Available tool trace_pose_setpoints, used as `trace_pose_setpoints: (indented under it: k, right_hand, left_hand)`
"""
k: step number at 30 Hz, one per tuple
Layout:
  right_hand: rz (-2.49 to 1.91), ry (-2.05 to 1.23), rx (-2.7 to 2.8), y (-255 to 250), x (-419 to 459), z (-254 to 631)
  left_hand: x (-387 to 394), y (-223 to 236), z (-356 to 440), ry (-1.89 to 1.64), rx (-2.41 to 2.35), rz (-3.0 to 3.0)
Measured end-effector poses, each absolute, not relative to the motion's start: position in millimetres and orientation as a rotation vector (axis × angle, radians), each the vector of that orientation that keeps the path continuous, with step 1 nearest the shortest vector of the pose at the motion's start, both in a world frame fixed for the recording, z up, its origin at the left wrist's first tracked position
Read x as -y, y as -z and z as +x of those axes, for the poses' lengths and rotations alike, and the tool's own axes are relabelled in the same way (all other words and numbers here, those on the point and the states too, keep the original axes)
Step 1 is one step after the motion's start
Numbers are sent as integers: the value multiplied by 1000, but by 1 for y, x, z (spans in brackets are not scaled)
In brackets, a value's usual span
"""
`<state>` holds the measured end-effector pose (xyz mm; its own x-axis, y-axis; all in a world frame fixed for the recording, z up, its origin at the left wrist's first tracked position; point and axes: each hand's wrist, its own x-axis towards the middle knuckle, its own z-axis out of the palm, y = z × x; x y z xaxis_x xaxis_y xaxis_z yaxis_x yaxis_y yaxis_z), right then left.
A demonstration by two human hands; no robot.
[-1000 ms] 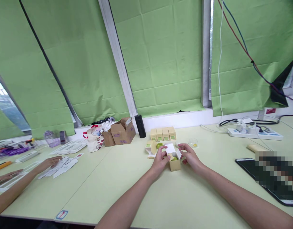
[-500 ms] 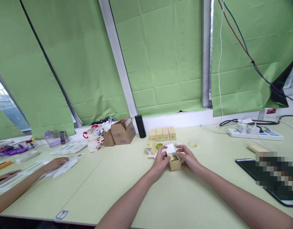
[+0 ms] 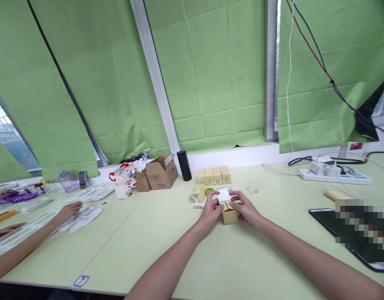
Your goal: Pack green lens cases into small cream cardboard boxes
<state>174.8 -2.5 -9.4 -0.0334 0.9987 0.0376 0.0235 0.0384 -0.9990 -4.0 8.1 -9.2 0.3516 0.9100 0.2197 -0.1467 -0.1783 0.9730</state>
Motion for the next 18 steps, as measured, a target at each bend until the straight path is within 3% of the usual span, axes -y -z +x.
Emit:
trace_pose_setpoints:
  k: [18]
  right_hand:
    - [-1163,-1185,1285,12,1,174]
  left_hand:
    - [-5,6,-4,-1191,-817,1521]
